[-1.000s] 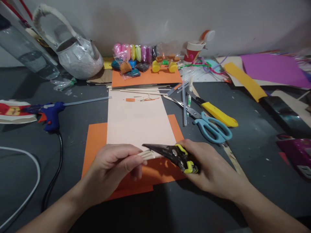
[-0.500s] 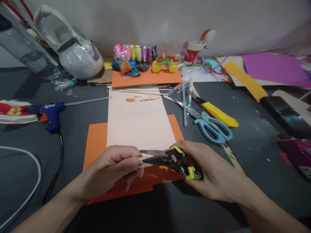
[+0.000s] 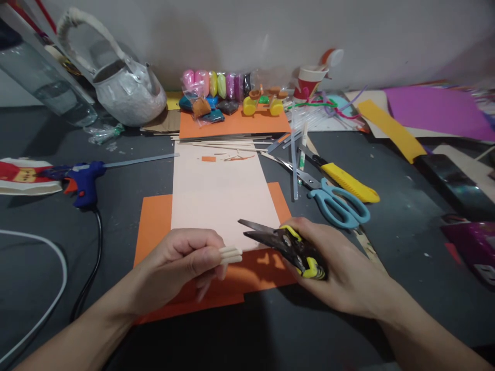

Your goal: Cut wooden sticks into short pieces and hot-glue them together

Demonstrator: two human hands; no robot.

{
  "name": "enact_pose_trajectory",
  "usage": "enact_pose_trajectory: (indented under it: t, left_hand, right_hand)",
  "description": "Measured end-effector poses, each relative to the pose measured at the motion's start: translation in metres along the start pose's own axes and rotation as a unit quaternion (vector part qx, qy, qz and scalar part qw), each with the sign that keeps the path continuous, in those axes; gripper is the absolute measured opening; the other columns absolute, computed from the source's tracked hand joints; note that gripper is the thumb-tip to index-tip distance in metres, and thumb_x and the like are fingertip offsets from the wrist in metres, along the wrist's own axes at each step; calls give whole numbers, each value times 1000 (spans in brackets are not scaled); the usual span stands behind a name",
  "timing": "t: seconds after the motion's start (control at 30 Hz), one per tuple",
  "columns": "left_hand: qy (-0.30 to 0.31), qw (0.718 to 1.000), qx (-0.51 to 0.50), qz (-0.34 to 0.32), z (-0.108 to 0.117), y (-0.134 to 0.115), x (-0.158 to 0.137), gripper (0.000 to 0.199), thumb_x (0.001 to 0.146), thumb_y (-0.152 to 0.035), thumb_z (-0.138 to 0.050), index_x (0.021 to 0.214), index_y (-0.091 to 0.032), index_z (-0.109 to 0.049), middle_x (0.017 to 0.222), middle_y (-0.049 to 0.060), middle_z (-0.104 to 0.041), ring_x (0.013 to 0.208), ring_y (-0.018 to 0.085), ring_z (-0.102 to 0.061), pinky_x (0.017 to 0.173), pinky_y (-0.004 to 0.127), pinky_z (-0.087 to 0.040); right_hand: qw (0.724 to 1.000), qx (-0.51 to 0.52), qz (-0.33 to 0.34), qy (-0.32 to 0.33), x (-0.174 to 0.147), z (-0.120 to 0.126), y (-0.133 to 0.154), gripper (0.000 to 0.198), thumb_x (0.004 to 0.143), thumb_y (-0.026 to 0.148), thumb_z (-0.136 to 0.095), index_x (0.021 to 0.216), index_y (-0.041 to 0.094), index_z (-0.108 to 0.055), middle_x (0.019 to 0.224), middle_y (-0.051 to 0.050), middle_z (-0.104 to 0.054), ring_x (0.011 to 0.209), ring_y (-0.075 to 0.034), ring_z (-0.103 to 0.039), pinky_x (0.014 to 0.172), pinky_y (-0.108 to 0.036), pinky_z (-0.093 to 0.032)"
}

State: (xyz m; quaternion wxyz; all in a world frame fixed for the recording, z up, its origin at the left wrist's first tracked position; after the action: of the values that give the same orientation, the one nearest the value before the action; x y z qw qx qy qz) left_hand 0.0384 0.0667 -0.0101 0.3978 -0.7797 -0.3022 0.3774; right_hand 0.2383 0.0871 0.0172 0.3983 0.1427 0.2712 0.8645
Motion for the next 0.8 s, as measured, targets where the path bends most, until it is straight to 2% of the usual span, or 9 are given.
enact_pose_trajectory:
  t: [0.17, 0.47, 0.6, 0.7, 0.8]
  left_hand:
    - [-1, 1000, 29, -2, 1, -2, 1, 42, 86, -52, -65, 66, -15, -64, 54, -3, -47, 46, 7, -41, 47, 20, -38]
    - [-2, 1000, -2, 11, 0, 4, 2, 42, 83, -53, -67, 68, -15, -63, 52, -5, -42, 44, 6, -36, 42, 19, -36]
    - [-16, 1000, 3, -23, 2, 1, 1, 35, 88, -46, -65, 71, -15, -66, 54, -4, -45, 44, 6, -36, 43, 18, -36]
    - [-48, 996, 59, -52, 6, -3, 1, 30, 91, -40, -61, 75, -16, -69, 57, -2, -51, 49, 8, -43, 47, 19, -38]
    - [-83, 988, 101, -76, 7, -8, 0, 25, 91, -33, -61, 74, -17, -69, 57, -2, -53, 51, 8, -46, 49, 19, -39]
  right_hand:
    - [1000, -3, 26, 11, 2, 0, 7, 19, 80, 19, -55, 98, 22, -51, 94, -6, -70, 78, -20, -66, 67, -28, -48]
    - [999, -42, 31, 9, -2, 2, 4, 17, 76, 17, -54, 92, 23, -55, 80, -3, -69, 68, -21, -65, 58, -29, -44]
    - [999, -35, 12, -20, -1, 3, -1, 9, 84, 22, -53, 93, 22, -52, 74, -1, -64, 62, -18, -59, 56, -28, -43]
    - [999, -15, -11, -26, 0, 2, -3, 18, 83, 21, -58, 100, 22, -51, 78, 0, -62, 65, -17, -58, 58, -26, -44]
    - [1000, -14, -4, -12, 1, 1, 0, 23, 81, 21, -59, 104, 22, -51, 86, -2, -64, 73, -18, -61, 65, -28, -47]
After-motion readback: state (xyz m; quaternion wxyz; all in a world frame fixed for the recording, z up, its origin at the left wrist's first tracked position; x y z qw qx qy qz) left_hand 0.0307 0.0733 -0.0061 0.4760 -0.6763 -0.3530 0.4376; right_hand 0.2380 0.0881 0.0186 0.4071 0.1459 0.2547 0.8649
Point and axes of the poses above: each hand's wrist, its own x-axis towards the middle knuckle, its own z-axis out of the back of the hand, y = z × x, the point moved 6 cm from there along x, towards the middle knuckle
